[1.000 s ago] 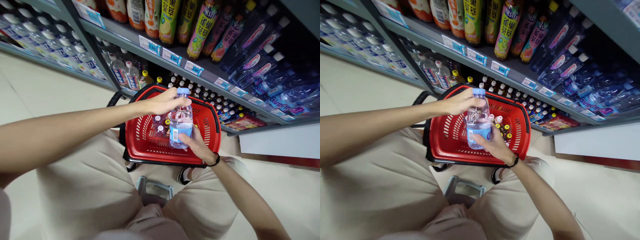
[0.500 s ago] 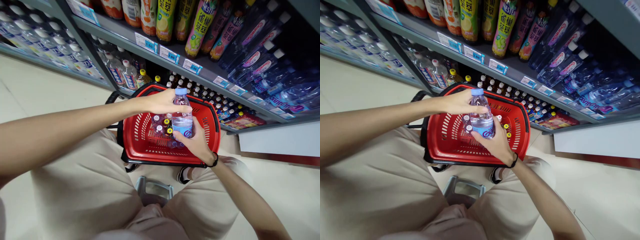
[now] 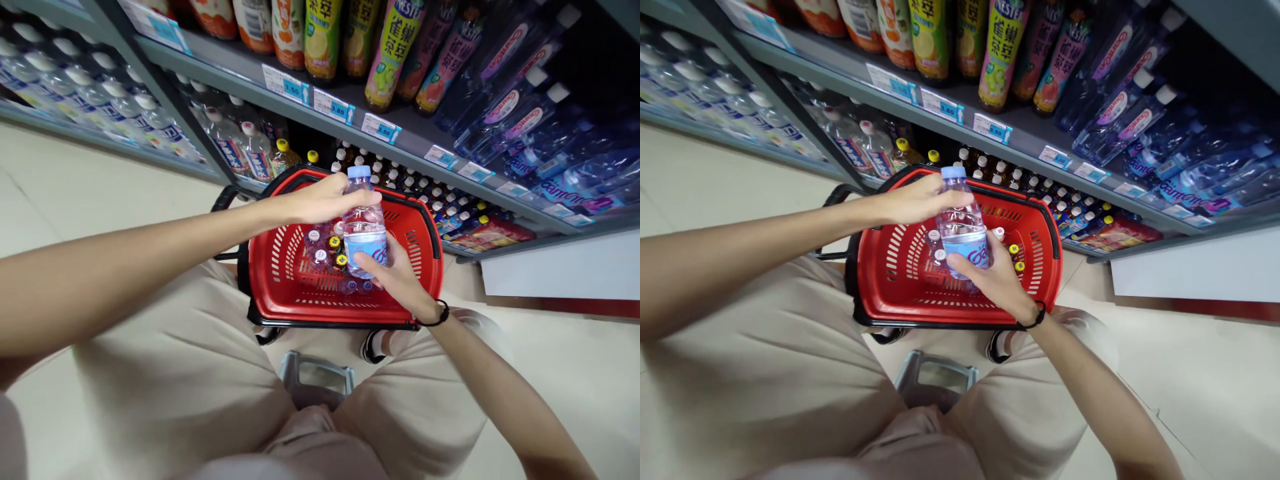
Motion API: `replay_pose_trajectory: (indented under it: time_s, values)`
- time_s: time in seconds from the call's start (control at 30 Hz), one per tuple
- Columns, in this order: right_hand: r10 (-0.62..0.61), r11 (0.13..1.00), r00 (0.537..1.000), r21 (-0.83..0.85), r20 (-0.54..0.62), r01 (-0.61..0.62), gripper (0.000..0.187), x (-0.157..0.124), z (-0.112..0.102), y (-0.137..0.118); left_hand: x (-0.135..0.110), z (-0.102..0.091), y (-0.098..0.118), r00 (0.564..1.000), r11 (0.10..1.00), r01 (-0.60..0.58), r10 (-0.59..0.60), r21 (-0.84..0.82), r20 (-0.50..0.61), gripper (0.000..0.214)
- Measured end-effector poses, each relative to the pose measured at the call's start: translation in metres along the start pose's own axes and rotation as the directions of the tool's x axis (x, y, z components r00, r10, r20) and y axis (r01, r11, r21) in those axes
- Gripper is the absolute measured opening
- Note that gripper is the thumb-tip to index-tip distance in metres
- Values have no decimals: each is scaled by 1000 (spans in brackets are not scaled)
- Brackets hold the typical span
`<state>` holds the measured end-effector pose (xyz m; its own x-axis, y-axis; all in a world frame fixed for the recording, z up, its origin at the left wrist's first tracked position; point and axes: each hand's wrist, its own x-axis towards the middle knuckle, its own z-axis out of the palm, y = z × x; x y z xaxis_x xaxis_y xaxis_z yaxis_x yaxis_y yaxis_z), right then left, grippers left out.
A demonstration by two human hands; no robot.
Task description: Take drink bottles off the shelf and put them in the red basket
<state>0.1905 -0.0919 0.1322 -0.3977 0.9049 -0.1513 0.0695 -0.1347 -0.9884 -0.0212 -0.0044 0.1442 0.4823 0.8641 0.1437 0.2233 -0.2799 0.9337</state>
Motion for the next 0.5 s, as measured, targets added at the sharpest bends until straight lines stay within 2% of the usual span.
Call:
replay_pose_trajectory:
  time_s: [0.1, 0.2, 0.37, 0.5]
  values:
    - [106, 958, 969, 239, 223, -160, 44, -4, 0, -7, -4, 7, 8, 1000, 990, -16, 13, -139, -23, 44]
    - [95, 925, 923, 309, 373, -220, 41, -7, -4, -7, -8, 14, 11, 995, 973, -63, 45, -222, -87, 44]
    - [37, 940, 926, 302, 376, -160, 39, -3, -10, -2, -8, 20, 8, 988, 976, -33, -2, -217, -156, 45]
    - [13, 946, 934, 299, 356, -127, 43, 1, -7, 0, -3, 22, -2, 979, 977, -42, -2, -210, -206, 46]
